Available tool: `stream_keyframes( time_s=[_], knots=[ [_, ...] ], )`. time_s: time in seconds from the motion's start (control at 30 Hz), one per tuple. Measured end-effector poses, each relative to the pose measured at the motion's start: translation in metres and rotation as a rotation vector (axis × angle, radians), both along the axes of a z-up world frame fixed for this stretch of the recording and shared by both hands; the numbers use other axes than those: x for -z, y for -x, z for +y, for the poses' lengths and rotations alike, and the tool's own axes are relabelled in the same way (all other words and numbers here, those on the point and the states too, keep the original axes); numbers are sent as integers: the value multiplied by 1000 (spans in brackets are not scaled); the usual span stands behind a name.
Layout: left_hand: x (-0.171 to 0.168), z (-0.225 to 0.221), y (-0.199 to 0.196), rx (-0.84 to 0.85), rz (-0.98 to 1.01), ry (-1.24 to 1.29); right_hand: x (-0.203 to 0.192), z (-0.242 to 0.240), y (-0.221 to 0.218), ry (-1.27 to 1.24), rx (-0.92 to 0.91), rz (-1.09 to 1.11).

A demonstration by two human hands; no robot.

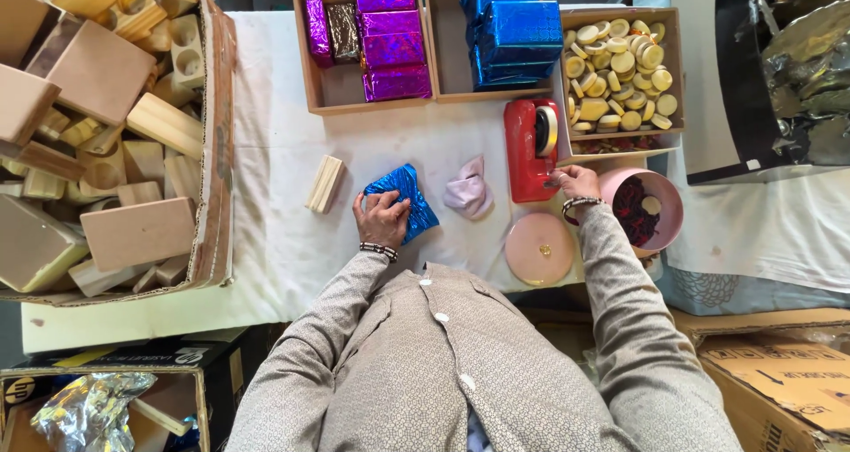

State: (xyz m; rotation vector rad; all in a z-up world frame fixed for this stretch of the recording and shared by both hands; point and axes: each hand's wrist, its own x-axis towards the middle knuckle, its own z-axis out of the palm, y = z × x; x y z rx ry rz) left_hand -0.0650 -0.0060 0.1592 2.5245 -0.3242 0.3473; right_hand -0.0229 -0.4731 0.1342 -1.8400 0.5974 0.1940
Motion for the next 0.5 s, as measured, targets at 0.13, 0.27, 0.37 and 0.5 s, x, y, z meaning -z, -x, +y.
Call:
stream_keyframes(
  time_s=[0.13,0.27,0.37,0.5],
  knots=[
    [-2,1,0,2,6,-2,-1,5,7,94,52,-70],
    [-3,1,-1,10,0,4,-44,32,15,-37,147,-126],
    [-3,0,0,13,-2,-6,-40,33,28,-110,217,-26],
    [1,0,-2,11,4,-16,-31,32,46,-248,311,3]
  ],
)
